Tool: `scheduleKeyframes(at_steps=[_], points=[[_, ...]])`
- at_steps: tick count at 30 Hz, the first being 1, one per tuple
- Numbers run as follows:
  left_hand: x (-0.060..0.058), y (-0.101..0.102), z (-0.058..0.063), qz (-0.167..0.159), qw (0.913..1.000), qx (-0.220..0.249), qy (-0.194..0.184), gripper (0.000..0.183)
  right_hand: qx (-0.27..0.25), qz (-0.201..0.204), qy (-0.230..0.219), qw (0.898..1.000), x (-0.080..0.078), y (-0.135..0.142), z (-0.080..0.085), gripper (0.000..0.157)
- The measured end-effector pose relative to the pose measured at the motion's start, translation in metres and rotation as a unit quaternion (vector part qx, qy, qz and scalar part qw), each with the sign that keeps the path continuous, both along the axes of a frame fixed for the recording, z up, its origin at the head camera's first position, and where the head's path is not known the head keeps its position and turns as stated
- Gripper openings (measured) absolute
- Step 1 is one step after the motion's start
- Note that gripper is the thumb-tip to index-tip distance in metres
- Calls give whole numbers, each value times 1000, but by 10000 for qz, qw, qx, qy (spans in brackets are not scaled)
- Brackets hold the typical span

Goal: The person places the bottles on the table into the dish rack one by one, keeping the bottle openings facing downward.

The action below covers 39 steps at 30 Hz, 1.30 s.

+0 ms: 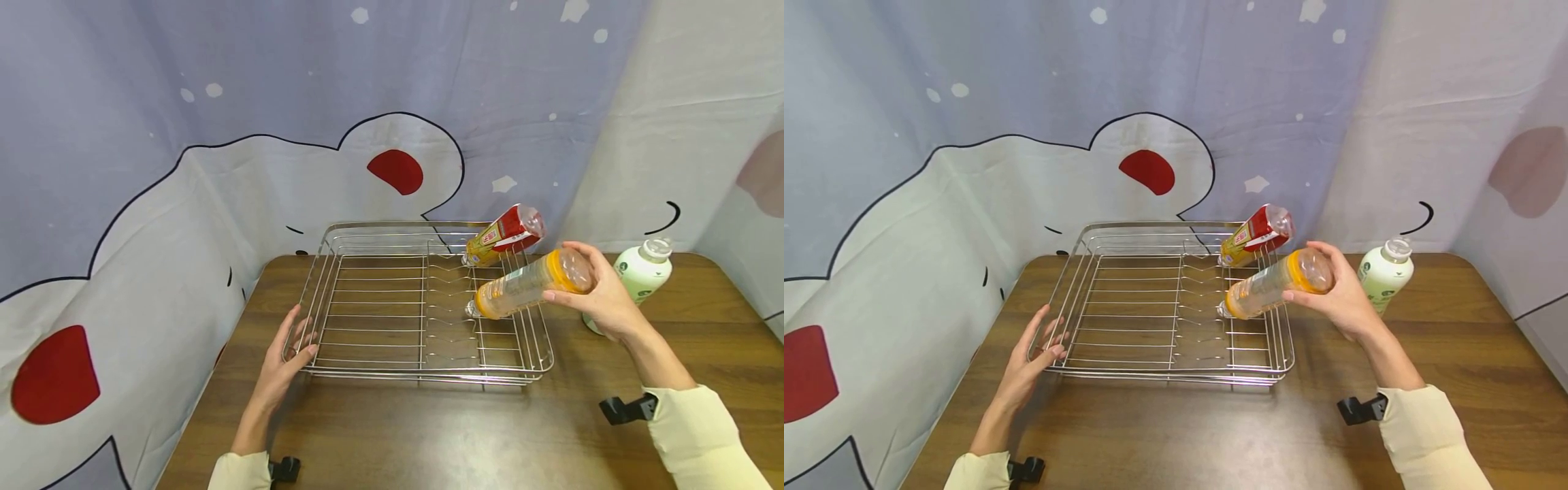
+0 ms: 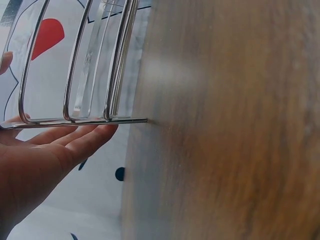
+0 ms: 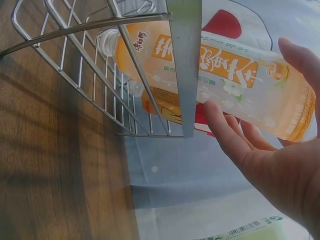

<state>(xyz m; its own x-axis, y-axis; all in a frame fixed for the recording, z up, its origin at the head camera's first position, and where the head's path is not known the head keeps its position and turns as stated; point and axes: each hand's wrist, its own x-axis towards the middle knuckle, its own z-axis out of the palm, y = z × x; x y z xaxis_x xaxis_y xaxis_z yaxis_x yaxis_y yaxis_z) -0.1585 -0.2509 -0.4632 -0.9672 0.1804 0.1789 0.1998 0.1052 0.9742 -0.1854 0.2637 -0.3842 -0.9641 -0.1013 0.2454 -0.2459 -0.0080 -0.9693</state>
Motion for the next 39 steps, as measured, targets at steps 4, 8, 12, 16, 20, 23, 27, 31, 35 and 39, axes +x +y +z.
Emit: scheduleKeyframes(at_steps=[4, 8, 12, 16, 20, 23, 27, 31, 35, 39], points=[[1, 1, 1, 41, 10000, -65, -50, 78, -191, 60, -14, 9998, 2, 1, -1, 76], [2, 2, 2, 44, 9999, -71, -71, 78, -260, 83, -44, 9996, 4, 2, -2, 78], [2, 2, 2, 36, 9999, -117, -74, 78, -190, 64, -13, 9998, 6, 3, -3, 80], [2, 2, 2, 52, 9998, -166, -74, 78, -120, 68, 48, 9999, 7, 4, -3, 81], [1, 2, 2, 42, 9999, -146, -70, 78, -167, 138, 104, 9997, 9, 5, -3, 82], [0, 2, 3, 39, 9999, -151, -70, 78, -215, 199, 135, 9995, 11, 6, -3, 82], [0, 2, 3, 22, 9999, -167, -29, 78, -219, 254, 174, 9993, 12, 7, -3, 84], [-1, 2, 2, 18, 9998, -203, -17, 78, 201, 133, 149, 9996, 16, 9, -2, 86], [0, 1, 2, 40, 9997, -221, -36, 78, 1282, -184, 150, 9915, 23, 14, 6, 90], [1, 0, 3, 67, 9999, -138, -33, 78, 1715, -298, 309, 9843, 28, 22, 16, 93]])
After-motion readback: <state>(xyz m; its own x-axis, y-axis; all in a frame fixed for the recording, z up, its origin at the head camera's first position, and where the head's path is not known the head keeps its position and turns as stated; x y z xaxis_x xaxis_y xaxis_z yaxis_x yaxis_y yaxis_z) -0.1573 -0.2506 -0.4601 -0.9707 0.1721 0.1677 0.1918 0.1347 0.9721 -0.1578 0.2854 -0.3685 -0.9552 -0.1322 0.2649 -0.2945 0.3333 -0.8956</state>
